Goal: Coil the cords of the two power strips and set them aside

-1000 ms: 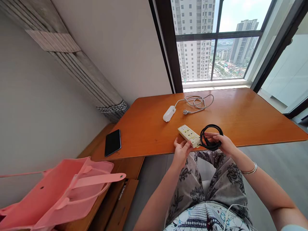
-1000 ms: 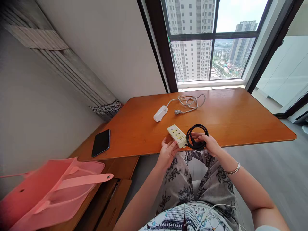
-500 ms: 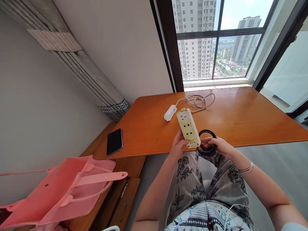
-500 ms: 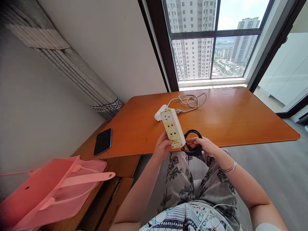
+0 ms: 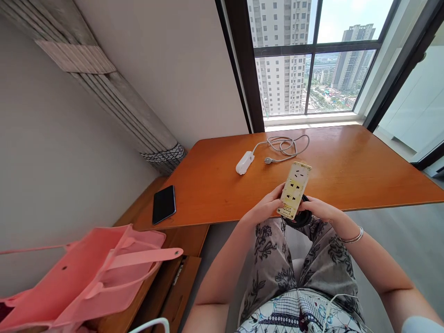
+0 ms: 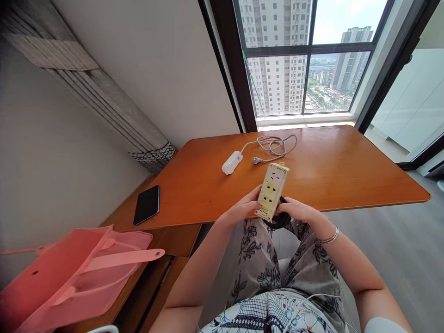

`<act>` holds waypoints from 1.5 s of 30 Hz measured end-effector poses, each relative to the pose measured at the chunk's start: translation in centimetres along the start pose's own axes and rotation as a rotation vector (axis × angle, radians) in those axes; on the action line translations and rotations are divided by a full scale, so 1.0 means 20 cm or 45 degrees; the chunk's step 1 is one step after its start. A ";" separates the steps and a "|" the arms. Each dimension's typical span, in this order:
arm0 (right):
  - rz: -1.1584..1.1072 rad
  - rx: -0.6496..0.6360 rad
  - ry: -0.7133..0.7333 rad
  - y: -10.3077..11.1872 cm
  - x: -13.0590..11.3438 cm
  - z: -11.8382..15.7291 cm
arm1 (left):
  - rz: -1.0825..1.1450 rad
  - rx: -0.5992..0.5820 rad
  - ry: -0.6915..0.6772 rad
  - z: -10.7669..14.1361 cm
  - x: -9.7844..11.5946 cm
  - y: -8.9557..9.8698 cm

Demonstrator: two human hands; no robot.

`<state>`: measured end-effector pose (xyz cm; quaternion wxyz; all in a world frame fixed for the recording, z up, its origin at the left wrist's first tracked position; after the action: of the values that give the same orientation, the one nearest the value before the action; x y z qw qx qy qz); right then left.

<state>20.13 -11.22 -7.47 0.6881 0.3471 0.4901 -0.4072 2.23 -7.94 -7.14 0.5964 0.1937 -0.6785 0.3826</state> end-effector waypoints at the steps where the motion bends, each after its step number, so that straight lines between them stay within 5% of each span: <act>1: -0.021 0.031 -0.010 0.00 0.00 0.00 | 0.008 0.023 -0.014 -0.01 0.00 0.01; 10: -0.253 0.188 0.016 -0.01 0.04 -0.06 | 0.151 0.210 -0.016 -0.02 -0.04 0.03; 23: -0.378 -0.009 0.040 0.02 0.05 -0.05 | 0.180 0.175 -0.020 0.00 -0.04 0.04; 34: -0.597 0.121 0.129 0.06 0.12 -0.07 | 0.437 0.393 -0.137 -0.04 -0.10 0.03; 45: -0.114 0.375 0.427 0.03 0.19 -0.06 | 0.554 0.543 -0.326 -0.03 -0.09 0.02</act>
<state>20.94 -10.84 -11.47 0.5201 0.4846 0.5478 -0.4411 2.77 -7.60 -8.89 0.3567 0.2110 -0.6781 0.6070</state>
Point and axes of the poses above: each hand's wrist, its own z-axis away from the middle knuckle, its own y-axis out of the back of the hand, x = y × z, the point moved 2 cm from there along -z, towards the middle knuckle, and after that the axes turned 9 degrees about z, right-handed, at the moved point
